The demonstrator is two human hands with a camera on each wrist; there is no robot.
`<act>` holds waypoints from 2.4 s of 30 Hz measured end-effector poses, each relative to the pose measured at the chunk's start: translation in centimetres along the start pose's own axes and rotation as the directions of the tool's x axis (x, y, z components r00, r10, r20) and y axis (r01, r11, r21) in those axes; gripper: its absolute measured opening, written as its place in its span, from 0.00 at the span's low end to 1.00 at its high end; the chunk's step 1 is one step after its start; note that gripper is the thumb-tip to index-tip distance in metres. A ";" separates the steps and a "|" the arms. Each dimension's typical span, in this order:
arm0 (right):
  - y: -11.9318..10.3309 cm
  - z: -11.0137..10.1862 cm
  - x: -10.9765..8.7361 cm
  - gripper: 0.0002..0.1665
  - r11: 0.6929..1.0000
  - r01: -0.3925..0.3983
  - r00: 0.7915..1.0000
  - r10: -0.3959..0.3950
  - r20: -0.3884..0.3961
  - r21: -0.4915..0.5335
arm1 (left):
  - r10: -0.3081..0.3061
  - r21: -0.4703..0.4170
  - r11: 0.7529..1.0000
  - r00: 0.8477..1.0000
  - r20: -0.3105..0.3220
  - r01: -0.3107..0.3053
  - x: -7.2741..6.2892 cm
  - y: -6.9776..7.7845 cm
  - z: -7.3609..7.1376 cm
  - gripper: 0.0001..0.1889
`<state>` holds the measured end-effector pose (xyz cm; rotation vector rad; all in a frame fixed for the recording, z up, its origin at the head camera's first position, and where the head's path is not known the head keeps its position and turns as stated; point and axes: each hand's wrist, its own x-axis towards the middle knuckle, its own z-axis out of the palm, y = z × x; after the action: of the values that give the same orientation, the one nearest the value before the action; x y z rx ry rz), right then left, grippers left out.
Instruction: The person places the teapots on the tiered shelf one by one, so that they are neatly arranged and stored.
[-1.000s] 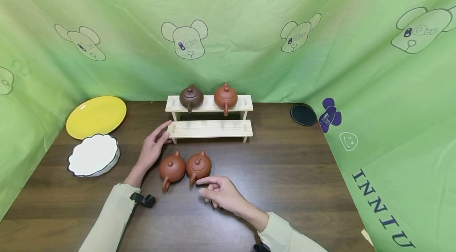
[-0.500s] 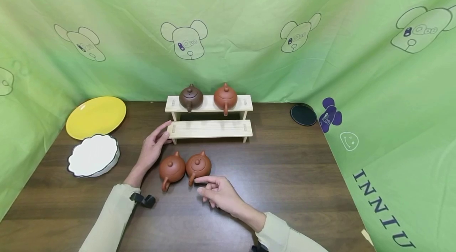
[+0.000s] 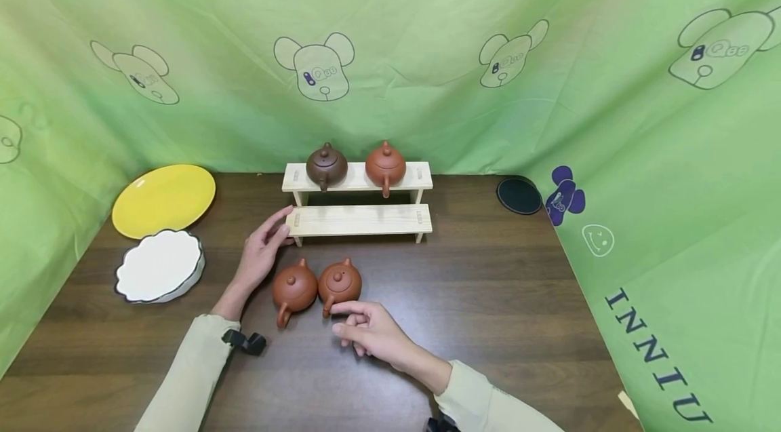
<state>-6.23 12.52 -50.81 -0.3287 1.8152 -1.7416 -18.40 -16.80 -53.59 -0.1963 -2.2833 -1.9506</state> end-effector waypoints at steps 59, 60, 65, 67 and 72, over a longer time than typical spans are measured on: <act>-0.1 -0.1 -0.2 0.23 0.982 -0.042 0.987 0.069 -0.148 0.184 | -0.007 0.018 1.000 1.000 0.004 0.007 -0.1 0.2 -0.1 0.26; -0.1 -0.1 -0.2 0.23 0.982 -0.043 0.987 0.070 -0.146 0.184 | -0.009 0.015 1.000 1.000 -0.003 0.009 -0.1 0.1 -0.1 0.26; 0.0 -0.1 -0.2 0.23 0.981 -0.043 0.988 0.071 -0.141 0.190 | -0.032 0.021 0.999 0.999 0.002 0.032 -0.1 0.2 -0.1 0.24; 0.0 -0.1 -0.2 0.22 0.980 -0.044 0.987 0.072 -0.140 0.195 | -0.040 0.026 0.999 0.999 0.010 0.040 -0.1 0.3 -0.1 0.24; 0.0 -0.2 -0.2 0.22 0.972 -0.048 0.986 0.082 -0.143 0.229 | -0.044 0.024 0.999 0.999 0.012 0.044 -0.1 0.4 -0.1 0.24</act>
<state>-6.15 12.81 -50.73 -0.0446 1.6871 -1.9472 -18.20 -16.83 -53.17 -0.1574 -2.3364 -1.9474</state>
